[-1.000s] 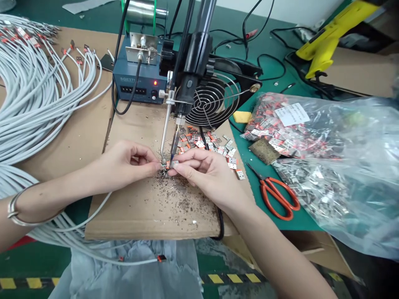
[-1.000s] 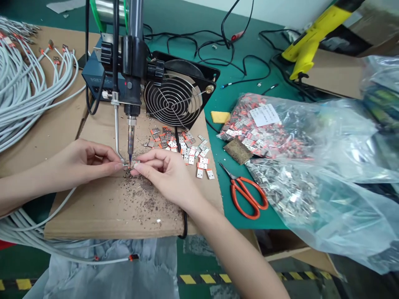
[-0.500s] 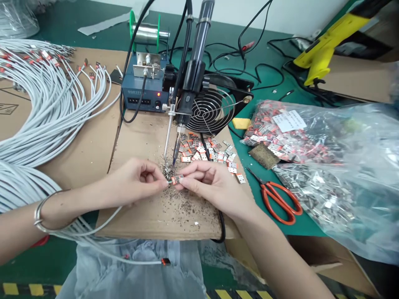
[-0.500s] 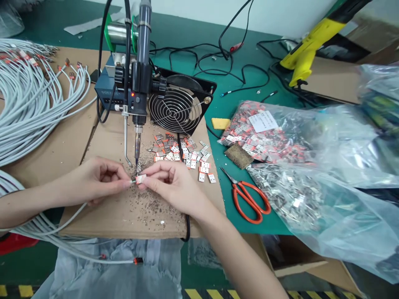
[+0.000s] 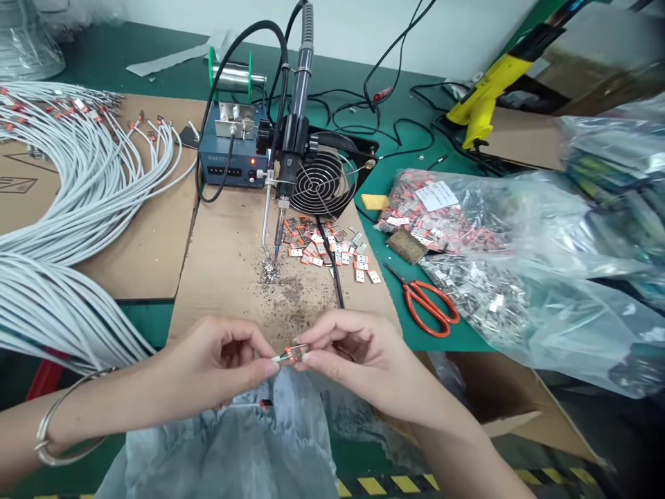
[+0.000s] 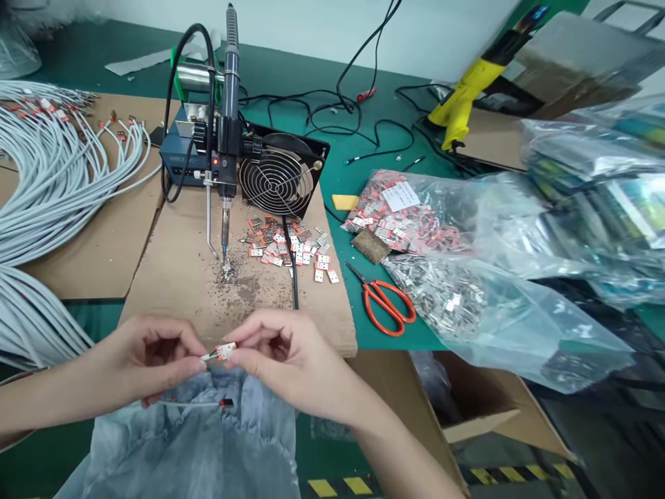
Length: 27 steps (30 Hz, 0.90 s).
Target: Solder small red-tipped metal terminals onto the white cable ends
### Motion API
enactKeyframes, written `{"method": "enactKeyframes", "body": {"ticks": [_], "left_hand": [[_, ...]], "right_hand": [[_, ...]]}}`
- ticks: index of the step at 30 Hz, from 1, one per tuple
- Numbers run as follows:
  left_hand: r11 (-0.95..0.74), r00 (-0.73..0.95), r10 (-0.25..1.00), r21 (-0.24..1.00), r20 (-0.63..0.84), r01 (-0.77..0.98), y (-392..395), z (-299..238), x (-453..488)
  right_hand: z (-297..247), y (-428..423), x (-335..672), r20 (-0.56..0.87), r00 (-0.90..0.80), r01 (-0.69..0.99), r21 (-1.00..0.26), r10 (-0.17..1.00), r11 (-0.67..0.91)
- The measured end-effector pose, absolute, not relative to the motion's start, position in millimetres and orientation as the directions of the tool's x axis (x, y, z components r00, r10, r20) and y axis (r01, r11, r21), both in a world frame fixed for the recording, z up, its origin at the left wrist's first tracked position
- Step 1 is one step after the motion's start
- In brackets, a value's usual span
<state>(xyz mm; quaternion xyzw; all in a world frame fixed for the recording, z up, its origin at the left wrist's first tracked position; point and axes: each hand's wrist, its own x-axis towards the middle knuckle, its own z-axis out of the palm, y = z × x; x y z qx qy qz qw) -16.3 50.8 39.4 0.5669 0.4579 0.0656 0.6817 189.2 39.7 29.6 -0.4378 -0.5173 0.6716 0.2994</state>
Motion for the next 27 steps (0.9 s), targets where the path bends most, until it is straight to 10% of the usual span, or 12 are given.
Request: {"method": "enactKeyframes", "body": {"ticks": [10, 17, 21, 27], "left_hand": [[0.136, 0.577, 0.696, 0.868, -0.427, 0.477, 26, 42, -19], [-0.098, 0.596, 0.756, 0.854, -0.27, 0.511, 9, 17, -16], [-0.412, 0.655, 0.752, 0.727, -0.069, 0.55, -1, -1, -19], [-0.754, 0.777, 0.621, 0.351, 0.103, 0.555, -1, -39, -34]], "right_hand": [[26, 18, 189, -0.259, -0.43, 0.022, -0.961, 0.865, -0.277], [27, 11, 202, -0.171, -0.512, 0.296, -0.955, 0.842, -0.015], [36, 25, 238, -0.046, -0.364, 0.635, -0.743, 0.93, 0.211], [46, 90, 299, 0.206, 0.135, 0.975, -0.202, 0.969, -0.092]]}}
